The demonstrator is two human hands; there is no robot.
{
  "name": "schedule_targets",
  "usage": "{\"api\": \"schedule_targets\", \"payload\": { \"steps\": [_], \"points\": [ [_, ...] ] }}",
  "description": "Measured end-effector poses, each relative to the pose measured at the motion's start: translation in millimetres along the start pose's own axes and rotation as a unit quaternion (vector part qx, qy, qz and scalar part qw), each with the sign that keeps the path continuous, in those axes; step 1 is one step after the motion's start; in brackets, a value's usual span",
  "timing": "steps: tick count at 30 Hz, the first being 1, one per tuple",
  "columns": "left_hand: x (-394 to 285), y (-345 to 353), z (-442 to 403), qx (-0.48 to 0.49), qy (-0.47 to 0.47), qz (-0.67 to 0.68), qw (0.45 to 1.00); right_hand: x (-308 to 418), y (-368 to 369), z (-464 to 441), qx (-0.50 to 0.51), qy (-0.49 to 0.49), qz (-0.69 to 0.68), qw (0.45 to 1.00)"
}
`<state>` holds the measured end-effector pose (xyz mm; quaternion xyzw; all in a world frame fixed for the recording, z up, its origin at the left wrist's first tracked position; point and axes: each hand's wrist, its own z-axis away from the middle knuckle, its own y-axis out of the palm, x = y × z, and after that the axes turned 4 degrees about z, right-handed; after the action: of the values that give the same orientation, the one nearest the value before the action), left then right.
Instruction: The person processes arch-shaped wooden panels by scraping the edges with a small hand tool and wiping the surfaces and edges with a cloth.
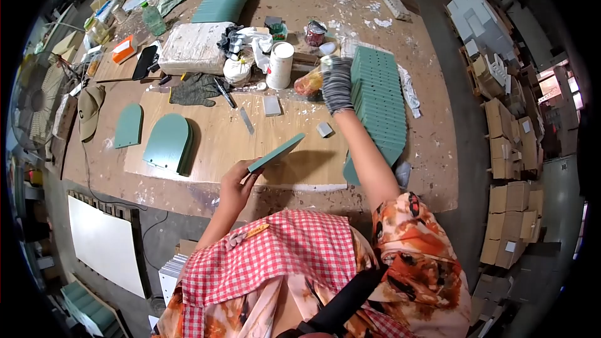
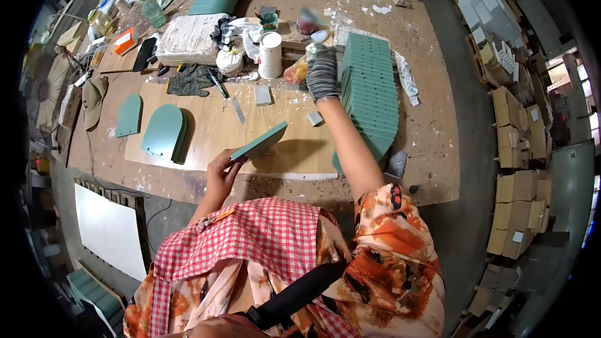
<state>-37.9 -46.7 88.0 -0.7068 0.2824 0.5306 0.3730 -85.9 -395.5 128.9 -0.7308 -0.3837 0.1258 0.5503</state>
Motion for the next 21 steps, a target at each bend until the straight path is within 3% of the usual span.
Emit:
{"api": "schedule_targets", "payload": {
  "steps": [1,4,7,11,13,15,17,21],
  "points": [
    [-2,-1,-2,0.000,-0.002,-0.002,1.000,-22,57,-12,-0.006,0.014,-0.010,1.000],
    [-8,-1,-8,0.013,-0.007,-0.006,1.000,-16,66,-14,0.041,-0.008,-0.003,0.999],
    [-5,1,-7,0.018,-0.010,-0.009,1.000,-21,61,-8,-0.021,-0.024,-0.009,0.999],
    [2,3,-9,0.009,-0.012,-0.060,0.998,8,3,27,-0.101,-0.070,-0.128,0.984],
    [3,5,-11,0.016,-0.008,-0.083,0.996,42,-17,66,-0.046,-0.066,-0.341,0.936],
    [0,8,-14,-0.007,-0.021,-0.056,0.998,68,-25,111,-0.028,-0.270,-0.226,0.935],
    [3,7,-17,-0.005,-0.021,-0.071,0.997,97,-25,156,-0.023,-0.307,-0.251,0.918],
    [10,4,-14,-0.016,-0.020,-0.110,0.994,119,-31,180,0.043,-0.223,-0.324,0.918]
  ]
}}
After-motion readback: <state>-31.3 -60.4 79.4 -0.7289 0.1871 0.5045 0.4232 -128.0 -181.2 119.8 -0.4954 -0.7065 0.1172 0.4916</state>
